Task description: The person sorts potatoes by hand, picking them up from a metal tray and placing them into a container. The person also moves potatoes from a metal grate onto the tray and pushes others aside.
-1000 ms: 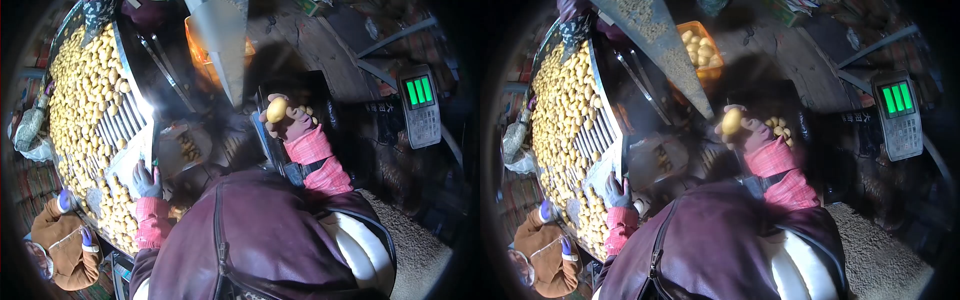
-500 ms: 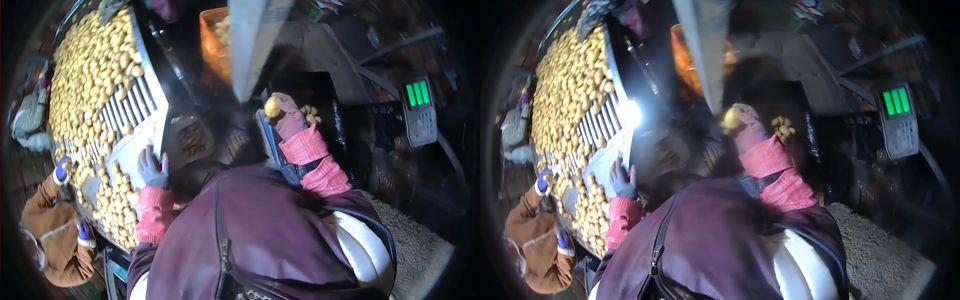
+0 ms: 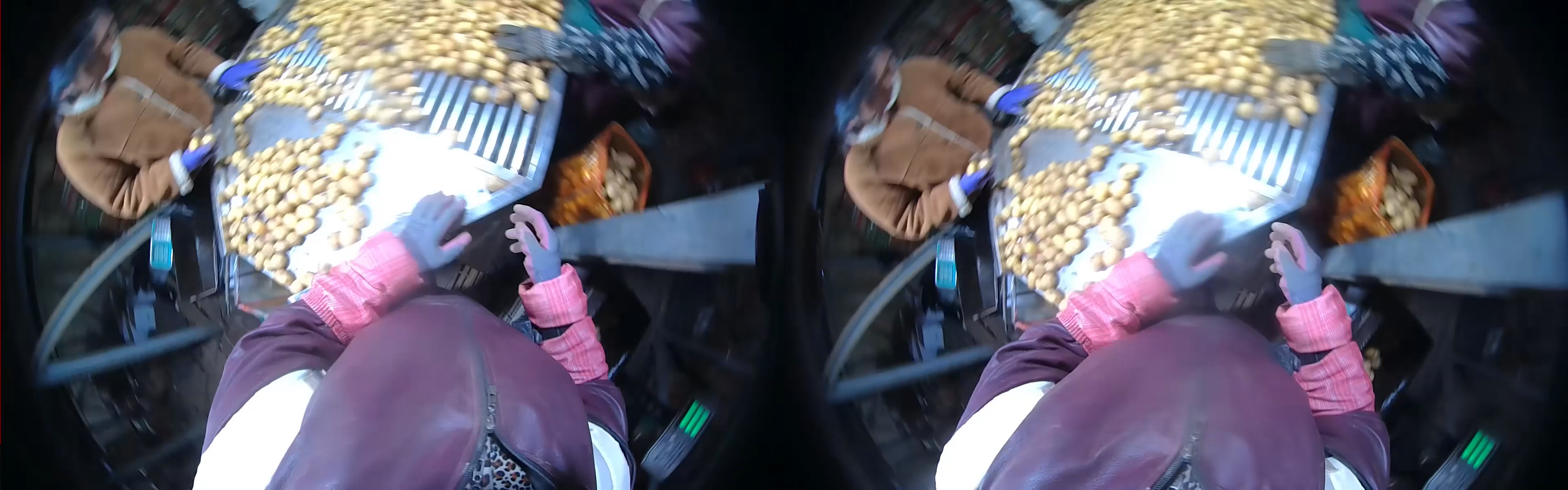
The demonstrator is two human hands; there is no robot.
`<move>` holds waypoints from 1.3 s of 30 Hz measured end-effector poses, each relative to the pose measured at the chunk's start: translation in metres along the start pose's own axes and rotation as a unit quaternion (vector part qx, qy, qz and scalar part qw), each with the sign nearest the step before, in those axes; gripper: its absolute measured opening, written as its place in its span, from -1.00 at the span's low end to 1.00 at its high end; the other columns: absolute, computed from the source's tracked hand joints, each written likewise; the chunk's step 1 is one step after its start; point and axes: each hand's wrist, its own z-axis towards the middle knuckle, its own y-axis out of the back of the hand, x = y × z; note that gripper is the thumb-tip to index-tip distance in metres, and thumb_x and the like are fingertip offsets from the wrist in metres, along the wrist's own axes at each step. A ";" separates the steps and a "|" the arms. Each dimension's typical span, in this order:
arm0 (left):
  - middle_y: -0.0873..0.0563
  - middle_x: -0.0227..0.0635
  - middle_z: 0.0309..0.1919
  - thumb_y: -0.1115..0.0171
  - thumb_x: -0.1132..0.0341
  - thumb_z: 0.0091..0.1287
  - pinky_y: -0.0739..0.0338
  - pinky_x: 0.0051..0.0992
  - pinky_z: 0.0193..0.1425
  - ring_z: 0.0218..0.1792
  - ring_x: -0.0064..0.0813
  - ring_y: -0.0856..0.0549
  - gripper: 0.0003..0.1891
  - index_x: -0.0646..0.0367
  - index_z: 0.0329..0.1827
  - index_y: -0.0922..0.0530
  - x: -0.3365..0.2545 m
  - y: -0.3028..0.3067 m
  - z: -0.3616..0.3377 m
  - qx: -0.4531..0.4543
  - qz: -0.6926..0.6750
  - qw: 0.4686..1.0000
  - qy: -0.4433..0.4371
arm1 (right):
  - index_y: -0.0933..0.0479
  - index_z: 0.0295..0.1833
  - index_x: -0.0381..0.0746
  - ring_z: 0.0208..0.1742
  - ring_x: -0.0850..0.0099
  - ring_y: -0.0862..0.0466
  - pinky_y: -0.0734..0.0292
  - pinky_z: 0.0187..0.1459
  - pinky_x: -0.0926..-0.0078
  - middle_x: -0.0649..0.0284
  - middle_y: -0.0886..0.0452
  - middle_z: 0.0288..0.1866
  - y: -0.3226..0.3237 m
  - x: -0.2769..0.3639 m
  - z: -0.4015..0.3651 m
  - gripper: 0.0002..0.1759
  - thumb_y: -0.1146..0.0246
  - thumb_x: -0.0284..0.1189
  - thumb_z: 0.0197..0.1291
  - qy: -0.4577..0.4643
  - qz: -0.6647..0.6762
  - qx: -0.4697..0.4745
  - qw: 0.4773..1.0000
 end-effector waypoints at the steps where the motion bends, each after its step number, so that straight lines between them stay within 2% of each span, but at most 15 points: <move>1: -0.47 0.08 0.24 -0.37 0.12 0.23 -0.34 0.02 0.38 0.29 0.16 -0.43 -0.36 0.25 0.33 -0.45 0.004 0.008 -0.010 0.003 -0.010 1.000 -0.009 | -0.49 0.27 -0.24 -0.22 0.61 -0.54 -0.42 -0.30 0.71 0.31 -0.55 -0.03 -0.017 0.011 0.005 -0.61 -0.16 -0.47 0.35 0.005 -0.021 0.012 1.000; 7: -0.43 0.06 0.30 -0.21 -0.05 0.33 -0.06 0.20 0.48 0.41 0.18 -0.30 -0.35 0.08 0.42 -0.39 0.039 0.063 -0.085 0.066 0.108 0.989 0.082 | -0.54 0.22 -0.20 -0.44 0.70 -0.38 -0.28 -0.48 0.74 0.39 -0.57 -0.17 -0.082 0.027 0.040 -0.65 -0.17 -0.46 0.35 0.028 -0.153 0.140 0.978; 8: -0.44 0.07 0.34 -0.12 -0.17 0.35 -0.06 0.17 0.50 0.43 0.16 -0.31 -0.31 0.16 0.38 -0.42 0.047 0.070 -0.101 0.082 0.139 0.983 0.087 | -0.54 0.22 -0.20 -0.46 0.70 -0.37 -0.27 -0.49 0.73 0.41 -0.56 -0.18 -0.092 0.024 0.047 -0.65 -0.18 -0.45 0.35 0.026 -0.159 0.151 0.975; 11: -0.42 0.05 0.36 -0.11 -0.16 0.35 -0.04 0.13 0.52 0.46 0.15 -0.28 -0.33 0.13 0.39 -0.41 0.052 0.095 -0.132 0.109 0.158 0.974 0.123 | -0.53 0.23 -0.19 -0.46 0.69 -0.41 -0.31 -0.51 0.70 0.41 -0.55 -0.23 -0.120 0.029 0.053 -0.64 -0.20 -0.39 0.35 0.025 -0.221 0.190 0.956; 12: -0.42 0.03 0.35 -0.14 -0.12 0.34 -0.11 0.13 0.47 0.42 0.11 -0.32 -0.35 0.12 0.38 -0.41 0.055 0.098 -0.140 0.077 0.181 0.973 0.121 | -0.53 0.23 -0.19 -0.46 0.68 -0.42 -0.32 -0.51 0.70 0.40 -0.56 -0.24 -0.129 0.031 0.058 -0.64 -0.20 -0.38 0.35 0.031 -0.251 0.210 0.944; 15: -0.41 -0.03 0.36 -0.19 0.04 0.33 -0.24 -0.03 0.43 0.38 0.07 -0.37 -0.43 0.07 0.37 -0.44 0.065 0.131 -0.149 0.039 0.083 0.965 0.245 | -0.53 0.24 -0.14 -0.38 0.60 -0.55 -0.49 -0.46 0.59 0.32 -0.61 -0.21 -0.158 0.033 0.067 -0.62 -0.23 -0.36 0.34 0.020 -0.328 0.250 0.911; 16: -0.52 -0.09 0.29 -0.24 0.24 0.30 -0.35 -0.10 0.36 0.28 0.06 -0.47 -0.55 0.10 0.26 -0.55 0.069 0.128 -0.161 -0.093 0.072 0.969 0.219 | -0.53 0.24 -0.14 -0.35 0.58 -0.57 -0.52 -0.44 0.57 0.31 -0.62 -0.21 -0.174 0.044 0.065 -0.62 -0.23 -0.35 0.34 -0.004 -0.355 0.264 0.897; 18: -0.57 -0.13 0.16 -0.25 0.25 0.27 -0.37 -0.10 0.29 0.23 0.04 -0.49 -0.59 0.14 0.18 -0.58 0.074 0.130 -0.182 -0.093 0.080 0.966 0.229 | -0.53 0.22 -0.16 -0.35 0.48 -0.61 -0.54 -0.29 0.53 0.33 -0.62 -0.18 -0.199 0.049 0.068 -0.63 -0.24 -0.35 0.33 -0.011 -0.376 0.308 0.874; 21: -0.64 -0.20 0.06 -0.24 0.31 0.27 -0.41 -0.12 0.25 0.21 0.00 -0.51 -0.70 0.16 0.04 -0.64 0.062 0.137 -0.187 -0.095 0.075 0.954 0.273 | -0.52 0.23 -0.12 -0.26 0.30 -0.68 -0.59 -0.22 0.37 0.24 -0.66 -0.11 -0.234 0.015 0.089 -0.59 -0.27 -0.32 0.28 0.326 -0.462 0.352 0.746; 24: -0.65 -0.20 0.08 -0.24 0.34 0.28 -0.40 -0.10 0.29 0.24 0.01 -0.51 -0.72 0.16 0.03 -0.64 0.058 0.131 -0.195 -0.117 0.093 0.943 0.298 | -0.54 0.19 -0.10 -0.16 0.17 -0.67 -0.59 -0.15 0.24 0.18 -0.63 -0.05 -0.274 -0.011 0.098 -0.59 -0.27 -0.31 0.22 0.428 -0.450 0.401 0.674; 28: -0.67 -0.18 0.07 -0.27 0.40 0.24 -0.42 -0.11 0.31 0.24 0.01 -0.53 -0.71 0.18 0.03 -0.65 0.044 0.133 -0.198 -0.144 0.113 0.925 0.333 | -0.57 0.05 -0.05 -0.08 0.18 -0.64 -0.58 -0.14 0.18 0.19 -0.59 0.00 -0.312 -0.019 0.100 -0.66 -0.27 -0.35 0.11 0.441 -0.527 0.428 0.588; 31: -0.67 -0.20 0.06 -0.28 0.39 0.24 -0.41 -0.10 0.30 0.22 -0.01 -0.52 -0.73 0.16 0.01 -0.66 0.031 0.127 -0.206 -0.193 0.162 0.906 0.341 | -0.60 -0.08 -0.06 -0.05 0.19 -0.65 -0.54 -0.14 0.14 0.24 -0.60 -0.02 -0.311 -0.031 0.111 -0.75 -0.20 -0.40 0.08 0.513 -0.602 0.410 0.455; 34: -0.68 -0.20 0.02 -0.29 0.39 0.24 -0.43 -0.11 0.28 0.15 -0.02 -0.55 -0.73 0.14 0.00 -0.67 0.021 0.127 -0.205 -0.223 0.200 0.880 0.369 | -0.58 0.03 0.05 0.09 0.14 -0.57 -0.53 -0.06 0.18 0.23 -0.51 0.19 -0.304 -0.037 0.134 -0.63 -0.31 -0.35 0.04 0.537 -0.605 0.423 0.408; 37: -0.69 -0.20 -0.03 -0.28 0.38 0.27 -0.50 -0.17 0.19 0.05 -0.10 -0.62 -0.74 0.15 0.01 -0.67 0.014 0.128 -0.195 -0.256 0.163 0.863 0.403 | -0.58 0.05 0.03 0.04 0.15 -0.59 -0.52 -0.03 0.18 0.17 -0.56 0.12 -0.302 -0.033 0.153 -0.65 -0.28 -0.35 0.08 0.492 -0.596 0.464 0.433; 39: -0.70 -0.20 -0.05 -0.27 0.36 0.31 -0.55 -0.24 0.11 -0.01 -0.20 -0.65 -0.77 0.16 0.01 -0.68 0.012 0.124 -0.189 -0.306 0.054 0.837 0.451 | -0.57 0.06 -0.02 0.02 0.18 -0.61 -0.52 -0.01 0.21 0.13 -0.59 0.07 -0.299 -0.026 0.159 -0.66 -0.25 -0.35 0.12 0.440 -0.518 0.470 0.563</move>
